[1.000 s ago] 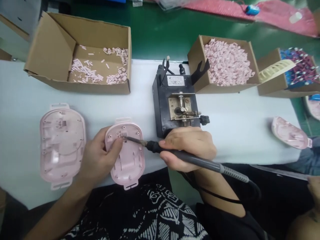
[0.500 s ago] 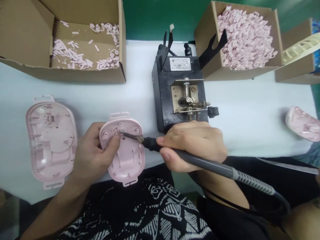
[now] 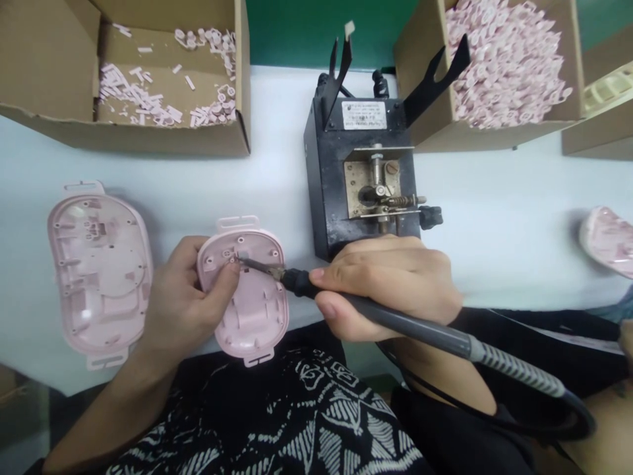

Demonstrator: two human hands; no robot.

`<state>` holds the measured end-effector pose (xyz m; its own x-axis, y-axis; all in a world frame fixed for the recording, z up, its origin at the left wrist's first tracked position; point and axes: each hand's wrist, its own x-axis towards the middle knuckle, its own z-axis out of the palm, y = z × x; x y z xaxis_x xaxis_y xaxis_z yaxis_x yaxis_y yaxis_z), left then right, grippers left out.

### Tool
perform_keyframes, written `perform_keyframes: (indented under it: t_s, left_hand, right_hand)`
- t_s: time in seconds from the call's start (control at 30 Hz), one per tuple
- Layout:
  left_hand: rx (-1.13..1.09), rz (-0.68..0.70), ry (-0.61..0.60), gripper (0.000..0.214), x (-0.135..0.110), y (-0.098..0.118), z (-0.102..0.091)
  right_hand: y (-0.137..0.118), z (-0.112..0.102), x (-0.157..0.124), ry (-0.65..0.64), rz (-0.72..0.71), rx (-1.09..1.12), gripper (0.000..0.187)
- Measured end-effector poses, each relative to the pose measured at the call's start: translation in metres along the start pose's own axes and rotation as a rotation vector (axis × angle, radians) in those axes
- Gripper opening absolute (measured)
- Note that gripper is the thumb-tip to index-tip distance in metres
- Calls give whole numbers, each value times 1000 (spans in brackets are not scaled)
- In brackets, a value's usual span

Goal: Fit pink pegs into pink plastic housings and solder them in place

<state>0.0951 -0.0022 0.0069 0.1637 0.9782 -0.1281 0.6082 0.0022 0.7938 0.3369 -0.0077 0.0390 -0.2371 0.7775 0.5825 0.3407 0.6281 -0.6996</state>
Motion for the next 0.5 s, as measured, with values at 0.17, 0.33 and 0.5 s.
perform_keyframes:
  t_s: [0.17, 0.33, 0.5]
  left_hand:
    - [-2, -3, -6, 13, 0, 0, -1]
    - [-4, 3, -6, 13, 0, 0, 0]
    - [11, 20, -3, 13, 0, 0, 0]
  right_hand:
    - [1, 0, -1, 2, 2, -14, 2]
    - [2, 1, -3, 7, 9, -36, 3]
    - [1, 0, -6, 17, 33, -66, 2]
